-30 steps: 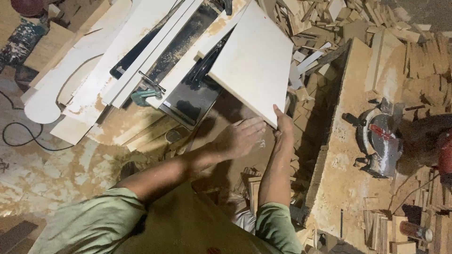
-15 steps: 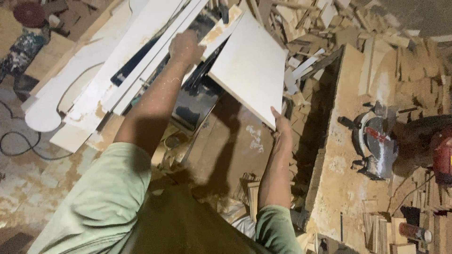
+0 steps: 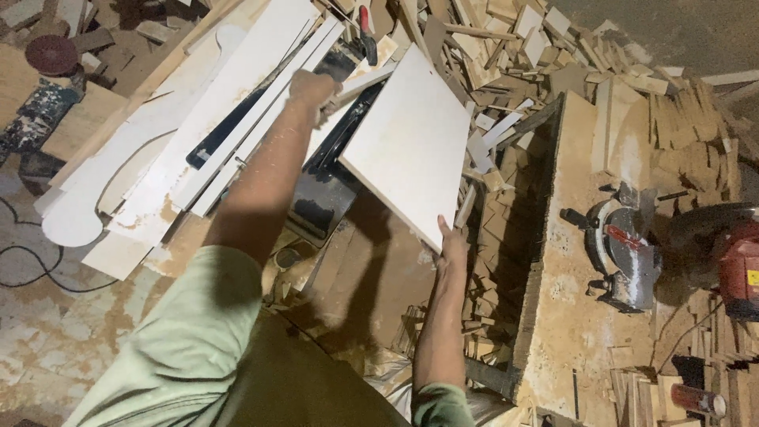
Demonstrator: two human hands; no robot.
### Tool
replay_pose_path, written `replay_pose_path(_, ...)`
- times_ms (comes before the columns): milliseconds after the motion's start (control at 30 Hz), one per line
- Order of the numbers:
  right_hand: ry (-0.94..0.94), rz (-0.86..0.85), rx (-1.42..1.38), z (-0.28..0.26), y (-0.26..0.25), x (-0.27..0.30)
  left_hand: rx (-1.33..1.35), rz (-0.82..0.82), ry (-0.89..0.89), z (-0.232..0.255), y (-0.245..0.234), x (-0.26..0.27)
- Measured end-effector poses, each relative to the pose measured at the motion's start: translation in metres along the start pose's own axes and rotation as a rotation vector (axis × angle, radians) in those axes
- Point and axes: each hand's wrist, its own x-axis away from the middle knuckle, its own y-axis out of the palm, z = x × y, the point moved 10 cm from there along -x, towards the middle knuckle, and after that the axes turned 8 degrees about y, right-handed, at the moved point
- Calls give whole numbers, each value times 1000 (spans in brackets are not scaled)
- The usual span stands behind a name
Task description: The person positions a white wooden panel against a table saw and pushes it through the blade to make a straight cut.
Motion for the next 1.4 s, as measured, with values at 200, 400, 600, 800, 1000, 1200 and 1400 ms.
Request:
replay_pose_path(200, 66, -69, -640, 67, 37, 103, 3, 47, 196, 24, -97, 12)
replay_pose_path(400, 73, 101, -820, 179, 78, 110, -275, 43, 535, -16, -203, 73)
replay_pose_path(600, 113, 132, -716, 151, 115, 264, -44, 84, 414, -152, -257, 10)
replay_pose_path(800, 330, 148, -791, 243, 192, 320, -207, -86, 507, -169, -266, 30)
replay_pose_path(1000, 249, 258, -802, 280, 239, 381, -165, -105, 579, -228, -280, -53)
replay_pose_path(1200, 122, 276, -939, 296, 258, 421, -226, -152, 656, -242, -288, -48)
replay_pose_path(1400, 166, 220, -837, 271, 244, 463, -549, -43, 706, -241, -290, -41)
